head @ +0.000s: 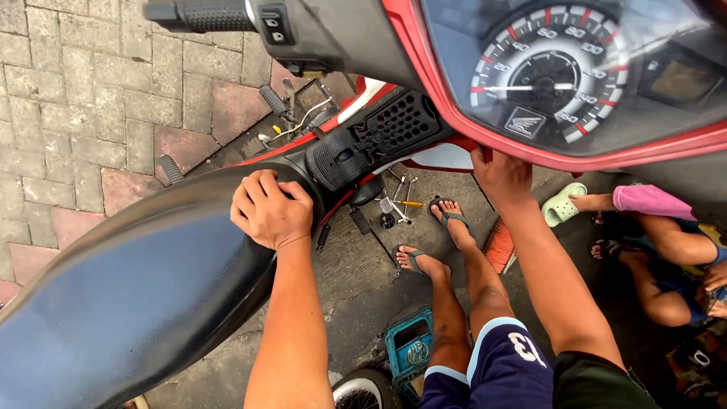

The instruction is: Repairing a motorcycle by removing fairing screws and working on internal components under the seat using a screwdriver and wrench.

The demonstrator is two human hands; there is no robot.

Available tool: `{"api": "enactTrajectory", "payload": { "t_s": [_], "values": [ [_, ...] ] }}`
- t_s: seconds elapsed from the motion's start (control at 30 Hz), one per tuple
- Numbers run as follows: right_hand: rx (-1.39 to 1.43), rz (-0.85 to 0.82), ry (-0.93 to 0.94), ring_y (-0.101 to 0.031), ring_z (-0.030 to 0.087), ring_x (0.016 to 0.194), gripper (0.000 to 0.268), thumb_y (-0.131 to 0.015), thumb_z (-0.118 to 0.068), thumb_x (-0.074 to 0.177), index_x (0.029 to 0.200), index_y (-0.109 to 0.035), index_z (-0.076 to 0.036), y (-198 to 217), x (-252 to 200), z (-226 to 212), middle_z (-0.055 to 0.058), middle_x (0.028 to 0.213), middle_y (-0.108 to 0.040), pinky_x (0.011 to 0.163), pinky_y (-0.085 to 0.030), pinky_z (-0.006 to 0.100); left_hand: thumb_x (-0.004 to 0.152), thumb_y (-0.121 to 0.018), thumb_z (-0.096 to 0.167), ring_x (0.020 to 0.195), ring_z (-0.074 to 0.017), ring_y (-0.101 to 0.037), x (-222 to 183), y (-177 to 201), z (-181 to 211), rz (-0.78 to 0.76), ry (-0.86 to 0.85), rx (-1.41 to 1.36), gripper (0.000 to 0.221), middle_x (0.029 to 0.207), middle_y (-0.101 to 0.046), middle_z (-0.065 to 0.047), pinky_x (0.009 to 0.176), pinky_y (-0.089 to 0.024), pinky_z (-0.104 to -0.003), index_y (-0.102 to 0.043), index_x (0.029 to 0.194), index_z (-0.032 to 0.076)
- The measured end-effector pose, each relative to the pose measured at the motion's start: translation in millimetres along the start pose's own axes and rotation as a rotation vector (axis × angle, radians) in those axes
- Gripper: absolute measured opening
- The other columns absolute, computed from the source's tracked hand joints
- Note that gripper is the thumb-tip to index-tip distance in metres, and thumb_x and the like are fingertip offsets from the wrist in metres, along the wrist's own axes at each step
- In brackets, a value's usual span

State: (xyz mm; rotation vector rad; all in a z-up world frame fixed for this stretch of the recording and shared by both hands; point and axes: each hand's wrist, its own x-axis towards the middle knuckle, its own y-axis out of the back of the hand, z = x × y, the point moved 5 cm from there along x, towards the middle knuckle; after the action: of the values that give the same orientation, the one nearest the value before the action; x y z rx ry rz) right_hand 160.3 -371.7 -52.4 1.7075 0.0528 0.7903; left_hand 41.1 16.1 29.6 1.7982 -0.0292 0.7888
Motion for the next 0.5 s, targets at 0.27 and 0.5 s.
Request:
{"api": "enactTrajectory", "payload": {
  "t_s": [0.27, 0.5],
  "values": [
    [-0.041, -0.087, 0.016, -0.072, 0.036, 0.079, 0.015, -0.078, -0.013, 0.078, 0.089, -0.076, -0.003, 1.3, 3.5, 1.7, 0.015, 0.079, -0.07, 0.081, -0.059, 0.043, 0.079, -0.056, 0.019, 0.101, -0.0195, -0.061, 2.2, 1.3, 0.4, -0.022, 0.028, -0.015, 0.015, 0.098, -0.063, 0.004, 0.092, -0.044, -0.037, -0.064, 0.091, 0.022],
    [-0.082, -0.011, 0.1, -0.075, 0.035, 0.094, 0.019, -0.081, -0.014, 0.088, 0.102, -0.08, -0.002, 19.0, 21.3, -16.9, 0.016, 0.097, -0.076, 0.09, -0.06, 0.041, 0.079, -0.055, 0.019, 0.101, -0.0191, -0.062, 0.6, 0.4, 0.3, -0.014, 0.034, -0.02, 0.015, 0.099, -0.063, 0.005, 0.092, -0.044, -0.037, -0.063, 0.09, 0.022]
  ]
}}
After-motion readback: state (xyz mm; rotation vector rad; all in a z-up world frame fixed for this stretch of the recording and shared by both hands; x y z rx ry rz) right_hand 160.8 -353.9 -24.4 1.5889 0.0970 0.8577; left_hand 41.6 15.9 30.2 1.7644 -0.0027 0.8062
